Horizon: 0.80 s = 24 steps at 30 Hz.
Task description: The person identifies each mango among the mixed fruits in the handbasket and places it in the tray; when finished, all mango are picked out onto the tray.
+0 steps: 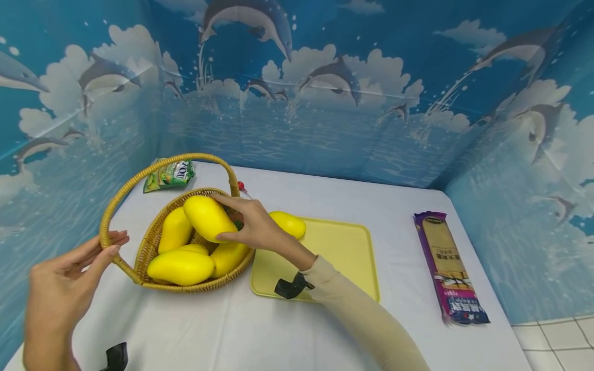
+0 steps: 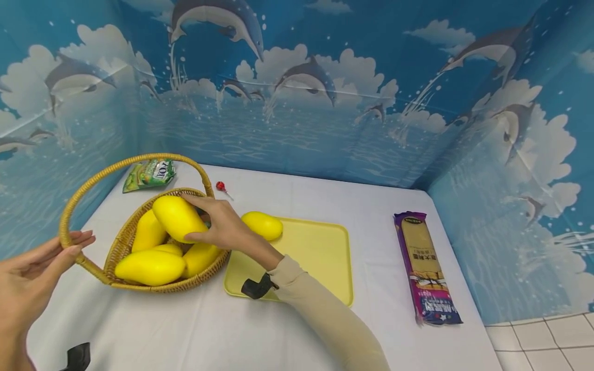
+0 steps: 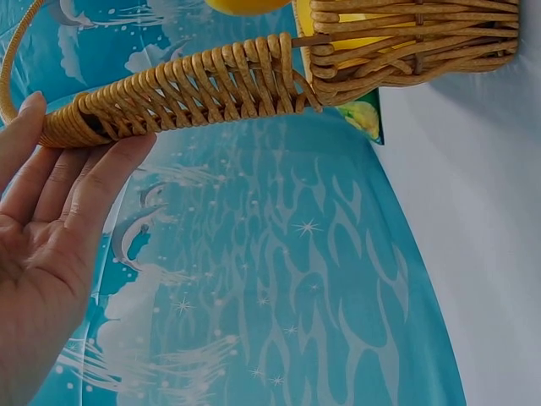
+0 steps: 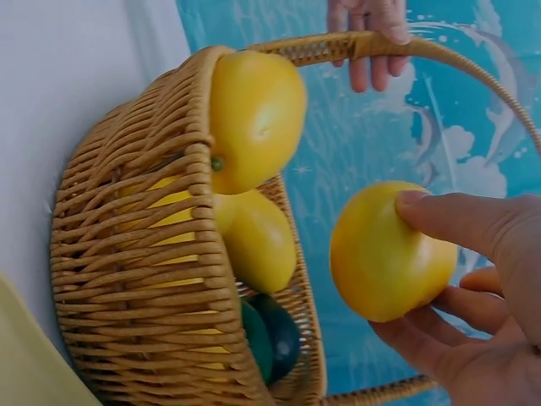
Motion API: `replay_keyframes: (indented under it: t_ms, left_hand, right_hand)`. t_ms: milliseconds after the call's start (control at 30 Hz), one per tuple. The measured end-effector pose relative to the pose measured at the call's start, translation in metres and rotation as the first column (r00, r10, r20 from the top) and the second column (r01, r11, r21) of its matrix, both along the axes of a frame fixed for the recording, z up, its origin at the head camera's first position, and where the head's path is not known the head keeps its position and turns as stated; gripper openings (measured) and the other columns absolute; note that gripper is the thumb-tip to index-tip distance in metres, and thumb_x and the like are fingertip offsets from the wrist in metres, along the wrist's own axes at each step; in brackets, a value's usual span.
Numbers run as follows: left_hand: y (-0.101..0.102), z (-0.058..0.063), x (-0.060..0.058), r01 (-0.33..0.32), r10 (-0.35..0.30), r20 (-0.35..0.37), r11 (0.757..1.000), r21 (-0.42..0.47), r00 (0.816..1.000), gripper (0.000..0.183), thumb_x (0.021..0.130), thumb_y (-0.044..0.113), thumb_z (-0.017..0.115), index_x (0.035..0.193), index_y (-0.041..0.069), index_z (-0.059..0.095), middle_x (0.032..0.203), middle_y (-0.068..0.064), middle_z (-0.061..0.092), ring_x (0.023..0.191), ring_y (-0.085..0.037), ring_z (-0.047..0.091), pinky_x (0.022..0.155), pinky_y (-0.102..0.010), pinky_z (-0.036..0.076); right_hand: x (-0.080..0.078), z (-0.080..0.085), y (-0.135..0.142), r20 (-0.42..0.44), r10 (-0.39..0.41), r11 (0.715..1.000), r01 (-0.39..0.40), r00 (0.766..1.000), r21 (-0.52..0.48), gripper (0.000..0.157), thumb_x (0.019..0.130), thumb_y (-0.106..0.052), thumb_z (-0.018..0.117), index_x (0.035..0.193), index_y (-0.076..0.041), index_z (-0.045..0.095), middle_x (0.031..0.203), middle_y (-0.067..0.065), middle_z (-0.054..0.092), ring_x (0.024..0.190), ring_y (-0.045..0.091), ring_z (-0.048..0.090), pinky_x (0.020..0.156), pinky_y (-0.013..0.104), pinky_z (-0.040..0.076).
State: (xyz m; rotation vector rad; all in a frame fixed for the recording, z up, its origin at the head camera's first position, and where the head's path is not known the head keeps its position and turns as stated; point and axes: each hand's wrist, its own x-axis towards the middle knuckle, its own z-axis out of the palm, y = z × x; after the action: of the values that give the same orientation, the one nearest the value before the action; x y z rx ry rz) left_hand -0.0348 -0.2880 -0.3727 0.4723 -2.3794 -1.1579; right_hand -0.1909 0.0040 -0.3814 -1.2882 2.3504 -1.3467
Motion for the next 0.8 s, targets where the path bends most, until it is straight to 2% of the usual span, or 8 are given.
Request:
replay_keyframes:
  t_ms: [300, 533, 667, 700, 800]
  left_hand:
    - [0.002, 0.001, 0.000, -0.001, 0.001, -0.018, 1.000, 0.003, 1.000, 0.038, 0.102, 0.012, 0.077, 0.139, 0.018, 0.074, 0.126, 0.002, 0.078, 0.106, 0.016, 0.063, 0.094, -0.004, 0.049]
    - [0.001, -0.003, -0.002, 0.022, -0.022, -0.030, 1.000, -0.003, 0.999, 0.038, 0.100, 0.010, 0.078, 0.138, 0.016, 0.074, 0.125, 0.002, 0.078, 0.104, 0.018, 0.064, 0.090, -0.002, 0.049]
    - [-0.003, -0.007, -0.001, 0.036, -0.036, -0.053, 0.999, 0.007, 0.998, 0.037, 0.101, 0.013, 0.078, 0.137, 0.019, 0.075, 0.126, -0.001, 0.078, 0.104, 0.016, 0.066, 0.091, -0.004, 0.050]
    - [-0.005, -0.009, -0.001, 0.044, -0.042, -0.079, 0.999, 0.028, 0.996, 0.037, 0.101, 0.011, 0.078, 0.137, 0.017, 0.075, 0.125, -0.003, 0.079, 0.104, 0.014, 0.067, 0.090, -0.003, 0.050]
    - [-0.008, -0.012, -0.002, 0.041, -0.039, -0.080, 0.999, 0.021, 0.996, 0.036, 0.102, 0.015, 0.078, 0.137, 0.019, 0.075, 0.125, -0.005, 0.079, 0.105, 0.013, 0.067, 0.091, -0.004, 0.050]
  right_hand:
    - [0.011, 0.013, 0.040, -0.018, 0.038, 0.997, -0.039, 0.999, -0.061, 0.073, 0.092, -0.001, 0.085, 0.158, 0.001, 0.052, 0.164, 0.015, 0.051, 0.153, 0.028, 0.047, 0.108, 0.027, 0.055]
    - [0.021, 0.006, 0.076, 0.029, 0.046, 0.995, -0.044, 0.998, -0.087, 0.060, 0.089, -0.001, 0.089, 0.145, 0.000, 0.066, 0.146, 0.014, 0.066, 0.137, 0.027, 0.061, 0.111, 0.033, 0.054]
    - [0.025, -0.002, 0.091, 0.075, 0.054, 0.995, -0.046, 0.996, -0.093, 0.060, 0.088, -0.001, 0.089, 0.144, 0.000, 0.067, 0.145, 0.014, 0.066, 0.137, 0.028, 0.062, 0.111, 0.033, 0.054]
    - [0.026, -0.004, 0.094, 0.092, 0.050, 0.994, -0.041, 0.994, -0.099, 0.060, 0.088, 0.000, 0.089, 0.144, 0.001, 0.066, 0.146, 0.015, 0.066, 0.137, 0.028, 0.062, 0.111, 0.033, 0.055]
    - [0.028, -0.010, 0.103, 0.124, 0.028, 0.993, -0.014, 0.992, -0.113, 0.061, 0.089, 0.001, 0.088, 0.145, 0.002, 0.065, 0.148, 0.017, 0.065, 0.137, 0.031, 0.062, 0.109, 0.034, 0.056]
